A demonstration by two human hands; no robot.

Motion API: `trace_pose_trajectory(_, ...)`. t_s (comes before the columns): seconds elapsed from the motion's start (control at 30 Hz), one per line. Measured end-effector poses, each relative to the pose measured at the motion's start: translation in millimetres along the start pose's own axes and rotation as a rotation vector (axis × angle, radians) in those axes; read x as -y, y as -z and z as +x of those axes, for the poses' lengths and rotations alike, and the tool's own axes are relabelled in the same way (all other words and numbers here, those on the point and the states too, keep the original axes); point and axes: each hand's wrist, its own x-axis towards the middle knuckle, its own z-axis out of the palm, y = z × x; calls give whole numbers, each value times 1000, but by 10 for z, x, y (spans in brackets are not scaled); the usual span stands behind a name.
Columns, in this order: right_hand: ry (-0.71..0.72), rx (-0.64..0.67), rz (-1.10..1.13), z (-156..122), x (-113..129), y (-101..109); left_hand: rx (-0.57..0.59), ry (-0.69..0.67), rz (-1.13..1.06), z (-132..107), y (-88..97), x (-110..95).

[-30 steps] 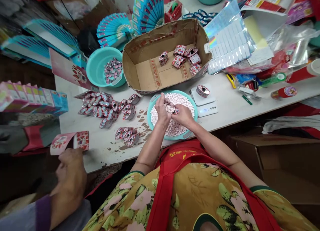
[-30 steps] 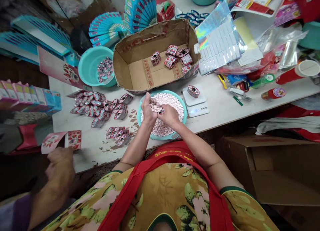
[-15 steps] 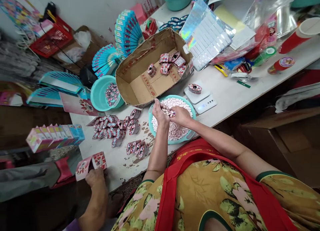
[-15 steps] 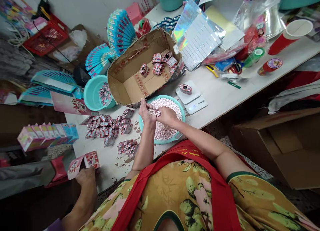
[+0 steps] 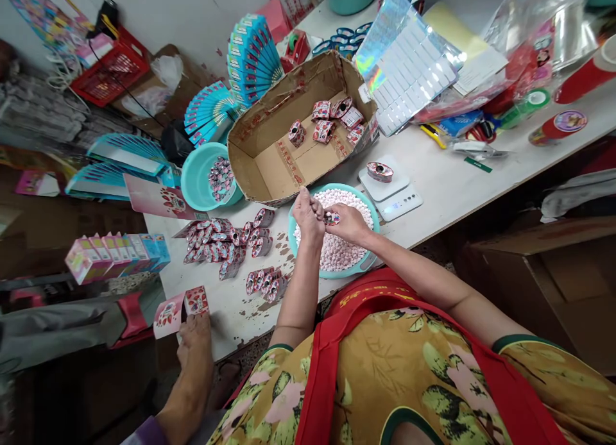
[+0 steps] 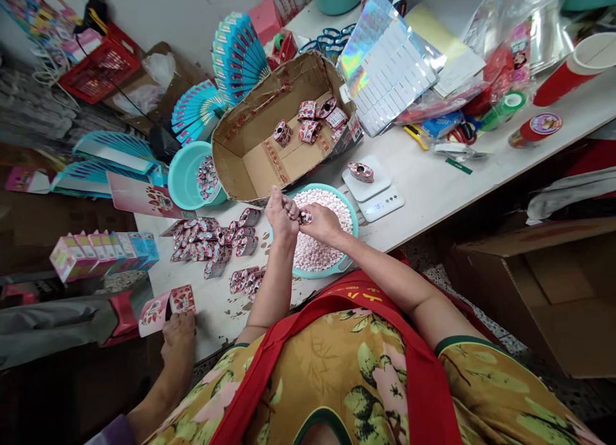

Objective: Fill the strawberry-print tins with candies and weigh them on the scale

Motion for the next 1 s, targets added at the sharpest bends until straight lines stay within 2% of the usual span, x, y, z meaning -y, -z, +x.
trace_pose_trajectory(0.17,-19,28,17,54,-100,-27,71,63,29,37,8,53)
trace_pose_trajectory(0.33,29,18,133,106,-190,-41,39,44,-6,62,-33,62)
trace_pose_trajectory(0.47,73,-12,208,168,-213,-54,13,67,-94,105,-52,-35)
trace_pose_trajectory(0.57,121,-7,299,176,-262,-5,2,135,-178,192,49,-147)
trace_pose_trajectory(0.63,108,-14,405,123,-355,95,-60,220,-192,266,176,-156)
trace_pose_trajectory(0.7,38,-55,503,14,-516,256,-136,413,-126,321,320,-80)
trace_pose_trajectory(0.77,-60,-143,556,-134,-736,466,-141,636,-36,345,451,49)
trace_pose_trajectory(0.8,-107,-199,568,-215,-861,580,-113,703,4,350,502,115)
trace_pose_trajectory(0.9,-238,-411,573,-455,-1239,906,24,692,160,388,555,259)
trace_pose_trajectory(1.0,-348,-593,569,-641,-1535,1130,278,599,402,541,359,335)
